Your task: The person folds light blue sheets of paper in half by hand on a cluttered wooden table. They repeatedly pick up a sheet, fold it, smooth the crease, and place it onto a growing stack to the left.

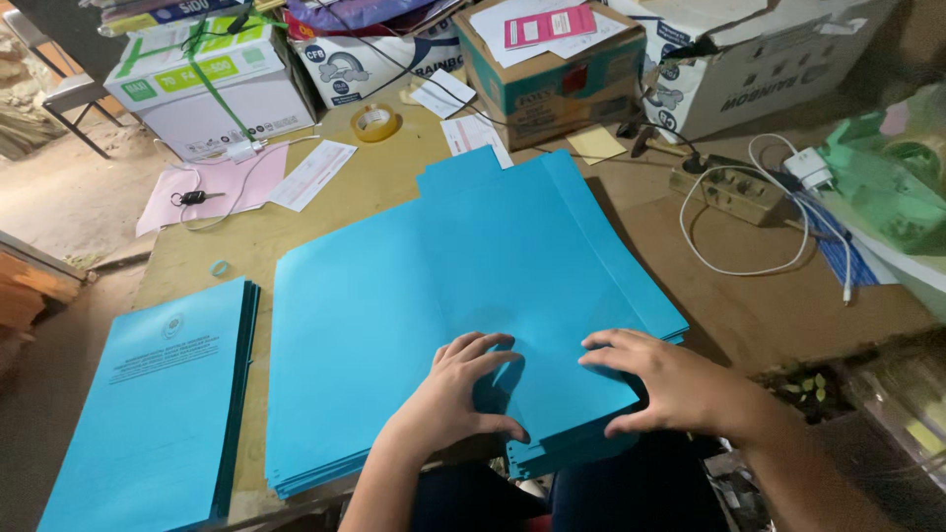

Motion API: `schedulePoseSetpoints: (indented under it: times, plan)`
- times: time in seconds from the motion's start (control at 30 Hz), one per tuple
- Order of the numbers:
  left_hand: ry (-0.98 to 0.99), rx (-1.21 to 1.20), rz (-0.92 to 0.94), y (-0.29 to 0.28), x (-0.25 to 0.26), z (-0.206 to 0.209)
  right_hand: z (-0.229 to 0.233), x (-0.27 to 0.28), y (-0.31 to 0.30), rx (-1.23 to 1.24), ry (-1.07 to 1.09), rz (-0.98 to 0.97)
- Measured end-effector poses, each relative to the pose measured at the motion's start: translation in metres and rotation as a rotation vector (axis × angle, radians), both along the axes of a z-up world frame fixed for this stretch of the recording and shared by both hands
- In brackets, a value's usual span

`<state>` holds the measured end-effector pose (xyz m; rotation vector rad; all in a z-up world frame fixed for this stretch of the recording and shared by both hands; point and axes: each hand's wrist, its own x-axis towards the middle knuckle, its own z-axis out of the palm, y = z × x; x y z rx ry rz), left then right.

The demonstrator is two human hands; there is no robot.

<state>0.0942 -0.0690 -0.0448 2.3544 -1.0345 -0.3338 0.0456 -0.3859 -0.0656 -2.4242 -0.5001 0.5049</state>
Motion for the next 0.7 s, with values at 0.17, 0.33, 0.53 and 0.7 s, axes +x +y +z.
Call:
schedulePoseSetpoints:
  times: [0.17, 0.33, 0.53, 0.7]
  plan:
    - [-0.082, -0.043, -0.015, 0.001, 0.000, -0.008, -0.005, 0.001, -0.002, 0.048, -0.008, -0.016]
    - [-0.102, -0.070, 0.008, 0.003, -0.004, -0.001, 0.000, 0.003, 0.005, 0.165, -0.228, -0.070]
    - [0.038, -0.195, 0.023, 0.006, -0.019, 0.025, -0.002, -0.005, 0.025, 0.314, -0.264, -0.269]
    - [0.183, -0.148, 0.239, -0.005, -0.027, 0.018, 0.017, -0.016, 0.049, 0.306, -0.059, -0.434]
